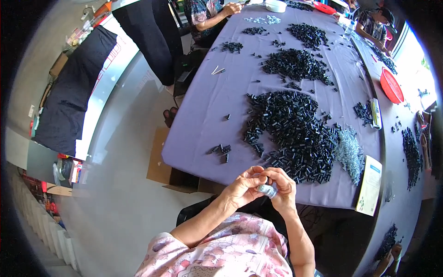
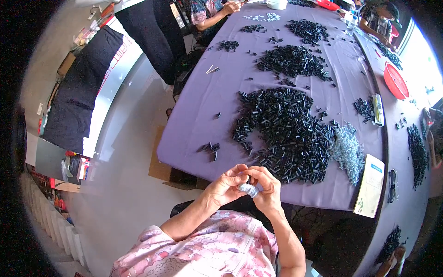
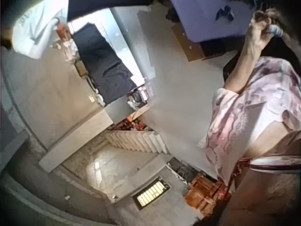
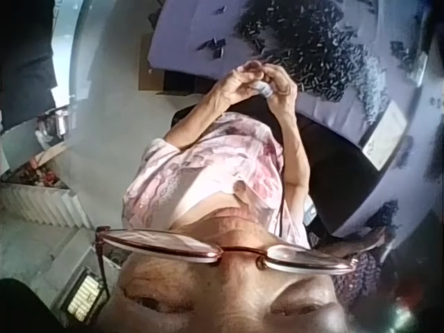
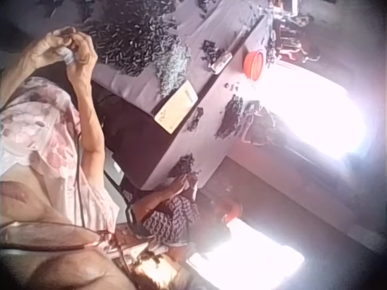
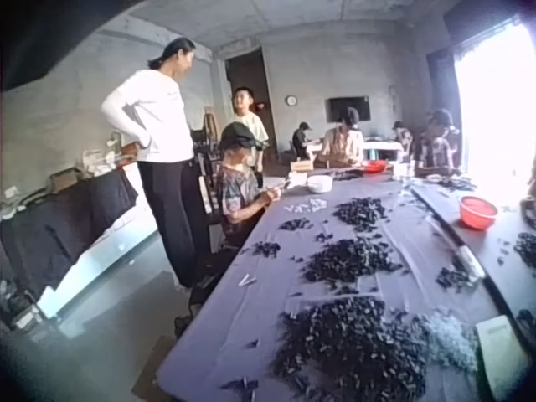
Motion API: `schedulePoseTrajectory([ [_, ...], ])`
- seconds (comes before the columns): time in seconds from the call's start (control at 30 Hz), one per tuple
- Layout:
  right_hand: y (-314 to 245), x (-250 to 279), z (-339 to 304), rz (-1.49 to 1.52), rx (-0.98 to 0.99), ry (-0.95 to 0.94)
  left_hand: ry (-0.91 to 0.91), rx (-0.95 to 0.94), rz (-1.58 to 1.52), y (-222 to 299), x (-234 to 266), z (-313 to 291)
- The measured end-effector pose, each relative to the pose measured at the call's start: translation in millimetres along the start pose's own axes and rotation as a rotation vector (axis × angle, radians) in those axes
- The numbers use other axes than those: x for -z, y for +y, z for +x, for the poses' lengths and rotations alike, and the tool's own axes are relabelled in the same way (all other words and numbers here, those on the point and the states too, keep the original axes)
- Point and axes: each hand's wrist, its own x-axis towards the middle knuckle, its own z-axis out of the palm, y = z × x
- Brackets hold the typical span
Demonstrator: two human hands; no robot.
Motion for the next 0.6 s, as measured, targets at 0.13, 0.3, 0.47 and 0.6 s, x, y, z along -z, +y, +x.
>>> schedulePoseTrajectory([
  [0.13, -5, 2, -7, 0.004, -0.036, 0.023, -0.006, -0.012, -0.009, -8, -3, -4],
  [0.3, -7, 4, -17, 0.001, -0.032, 0.035, 0.017, -0.019, 0.03, -16, -3, -10],
  [0.47, -3, 0, -23, 0.059, 0.025, 0.049, 0.008, -0.014, 0.045, -20, 0, -16],
  [0.6, -1, -5, -24, 0.124, -0.013, 0.029, -0.036, -0.064, 0.06, -18, -2, -20],
])
